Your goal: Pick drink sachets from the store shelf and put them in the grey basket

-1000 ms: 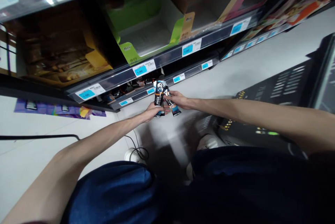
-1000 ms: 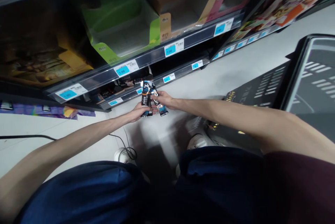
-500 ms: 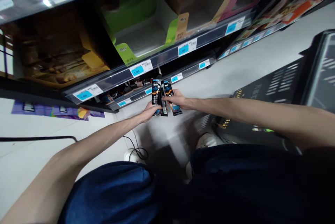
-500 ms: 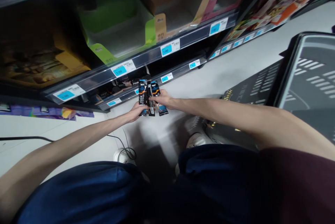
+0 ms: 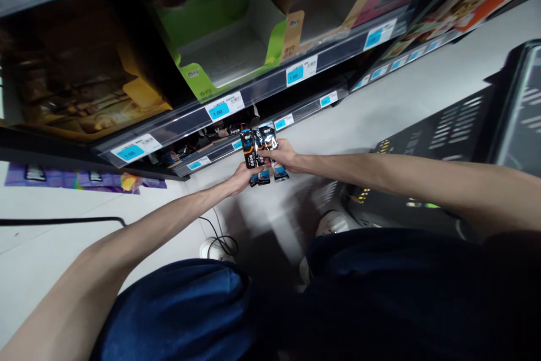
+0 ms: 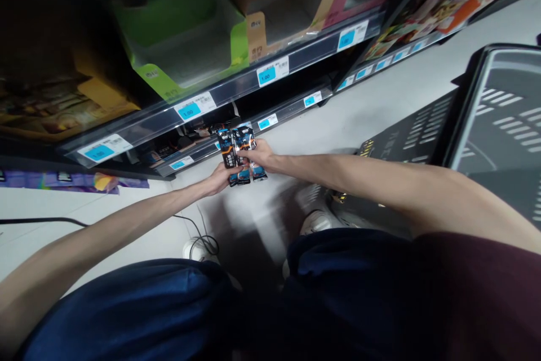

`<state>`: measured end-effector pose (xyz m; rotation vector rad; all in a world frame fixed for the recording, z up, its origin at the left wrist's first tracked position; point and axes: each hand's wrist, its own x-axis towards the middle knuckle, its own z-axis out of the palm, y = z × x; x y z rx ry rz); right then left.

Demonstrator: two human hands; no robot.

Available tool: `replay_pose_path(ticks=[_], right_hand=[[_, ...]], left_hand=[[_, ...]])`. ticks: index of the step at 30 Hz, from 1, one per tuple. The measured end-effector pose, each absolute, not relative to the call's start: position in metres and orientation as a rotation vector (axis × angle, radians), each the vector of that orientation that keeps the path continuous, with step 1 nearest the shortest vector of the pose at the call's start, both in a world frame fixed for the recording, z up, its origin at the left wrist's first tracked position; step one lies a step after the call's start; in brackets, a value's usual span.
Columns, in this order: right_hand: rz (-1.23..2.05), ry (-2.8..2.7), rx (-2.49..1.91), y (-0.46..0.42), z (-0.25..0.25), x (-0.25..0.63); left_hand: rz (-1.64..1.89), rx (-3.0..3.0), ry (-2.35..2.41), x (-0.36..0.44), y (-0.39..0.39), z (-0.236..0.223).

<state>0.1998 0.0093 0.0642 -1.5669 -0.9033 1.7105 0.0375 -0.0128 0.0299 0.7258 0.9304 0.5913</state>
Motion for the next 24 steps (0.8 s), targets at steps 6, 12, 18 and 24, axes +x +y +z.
replay_pose_path(ticks=[6,12,18,24], right_hand=[[1.722,-0.96,-1.566,0.016,0.066,0.21],[1.681,-1.053,-1.628,0.013,0.069,0.208],[1.638,-0.985,-1.607,0.012,0.069,0.203],[1.728,-0.892,-1.585,0.019,0.067,0.204]], left_hand=[[0.435,0.691,0.893,0.025,0.0,0.039],[0.414,0.824,0.948,0.02,0.007,0.036],[0.461,1.024,0.838,0.018,0.013,0.036],[0.475,1.05,0.92,0.017,0.011,0.033]])
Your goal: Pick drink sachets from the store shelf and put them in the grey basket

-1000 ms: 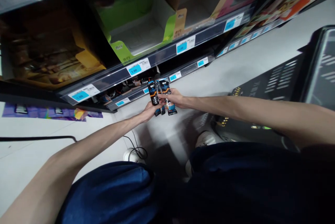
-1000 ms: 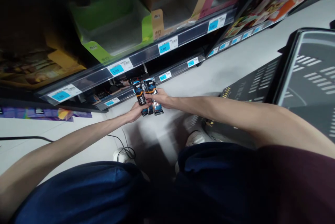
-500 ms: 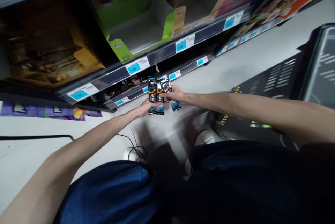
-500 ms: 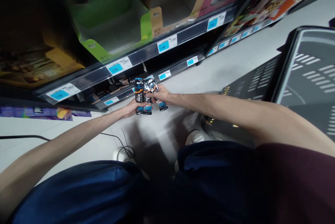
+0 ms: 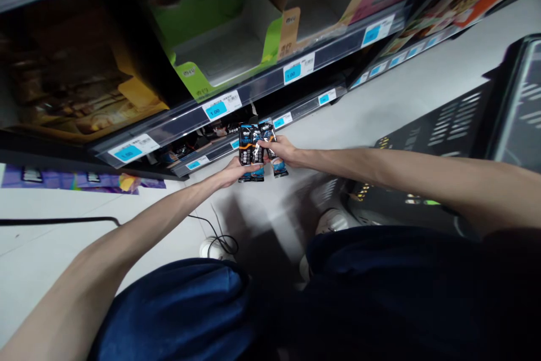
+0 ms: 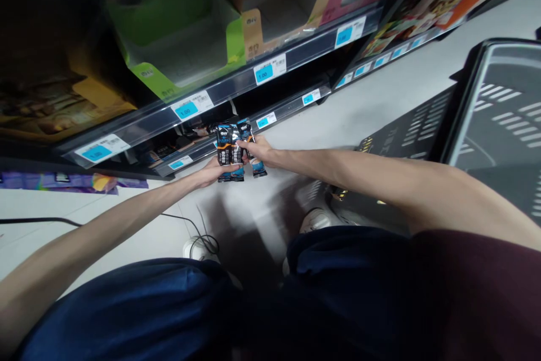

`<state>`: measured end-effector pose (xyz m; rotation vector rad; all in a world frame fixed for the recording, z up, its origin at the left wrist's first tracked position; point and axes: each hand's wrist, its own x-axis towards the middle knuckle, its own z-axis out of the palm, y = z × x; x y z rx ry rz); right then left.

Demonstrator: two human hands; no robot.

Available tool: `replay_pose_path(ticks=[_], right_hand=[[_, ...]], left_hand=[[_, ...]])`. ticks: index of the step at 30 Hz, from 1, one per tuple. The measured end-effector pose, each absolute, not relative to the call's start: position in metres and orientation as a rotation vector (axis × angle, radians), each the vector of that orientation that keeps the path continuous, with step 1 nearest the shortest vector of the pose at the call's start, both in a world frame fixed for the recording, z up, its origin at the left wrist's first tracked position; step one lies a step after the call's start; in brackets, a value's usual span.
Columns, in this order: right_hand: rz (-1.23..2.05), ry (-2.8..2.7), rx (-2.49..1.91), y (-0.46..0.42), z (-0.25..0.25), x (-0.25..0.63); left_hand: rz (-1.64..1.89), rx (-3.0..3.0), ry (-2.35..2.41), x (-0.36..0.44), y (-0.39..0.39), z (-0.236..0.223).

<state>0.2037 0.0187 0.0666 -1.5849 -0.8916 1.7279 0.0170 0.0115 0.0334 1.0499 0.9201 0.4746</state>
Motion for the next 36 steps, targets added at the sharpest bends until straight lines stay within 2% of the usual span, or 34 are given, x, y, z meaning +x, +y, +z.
replay_pose_path(ticks=[5,14,17,23,36], right_hand=[[1.789,-0.816,-1.519,0.024,0.062,0.207],[1.738,-0.796,-1.465,0.025,0.046,0.209],[1.64,-0.857,-1.505,0.024,0.042,0.209],[1.775,-0.896,-1.403,0.018,0.04,0.211],[1.696,-0.713,-1.404,0.023,0.043,0.208]], left_hand=[[0.527,1.031,1.033,0.016,0.012,0.027],[0.604,1.028,0.955,0.02,0.011,0.027],[0.587,1.04,0.984,0.021,0.008,0.031],[0.562,1.061,1.056,0.025,0.001,0.035],[0.532,1.097,1.1,0.023,0.005,0.027]])
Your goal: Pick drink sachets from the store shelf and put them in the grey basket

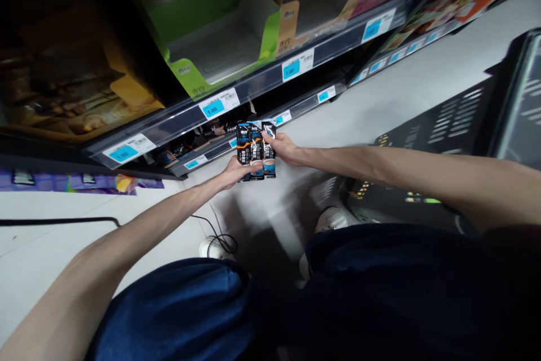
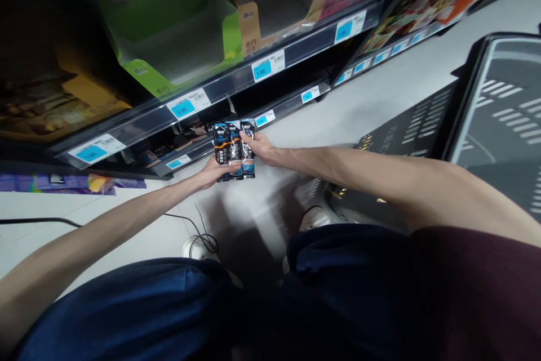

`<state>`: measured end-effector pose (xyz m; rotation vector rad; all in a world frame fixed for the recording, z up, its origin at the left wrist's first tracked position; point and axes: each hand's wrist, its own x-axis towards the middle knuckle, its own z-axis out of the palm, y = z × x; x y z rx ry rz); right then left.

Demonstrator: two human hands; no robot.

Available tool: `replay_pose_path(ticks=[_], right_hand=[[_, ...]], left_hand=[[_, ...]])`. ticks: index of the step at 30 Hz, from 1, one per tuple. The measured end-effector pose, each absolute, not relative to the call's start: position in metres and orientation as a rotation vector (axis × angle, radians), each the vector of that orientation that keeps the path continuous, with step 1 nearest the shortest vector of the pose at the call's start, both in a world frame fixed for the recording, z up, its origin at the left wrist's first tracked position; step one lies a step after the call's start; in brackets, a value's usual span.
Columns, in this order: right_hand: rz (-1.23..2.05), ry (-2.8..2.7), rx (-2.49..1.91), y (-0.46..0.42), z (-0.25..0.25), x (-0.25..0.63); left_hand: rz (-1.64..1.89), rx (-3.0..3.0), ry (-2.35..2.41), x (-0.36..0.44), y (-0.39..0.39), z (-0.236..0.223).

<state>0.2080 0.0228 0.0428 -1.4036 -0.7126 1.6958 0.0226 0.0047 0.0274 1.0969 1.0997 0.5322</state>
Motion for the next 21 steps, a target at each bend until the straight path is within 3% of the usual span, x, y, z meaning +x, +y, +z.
replay_pose_path(ticks=[21], right_hand=[[1.775,-0.616,-1.406,0.0202,0.0491,0.2017]], left_hand=[[0.527,1.081,1.17,0.0234,0.0012,0.0323]])
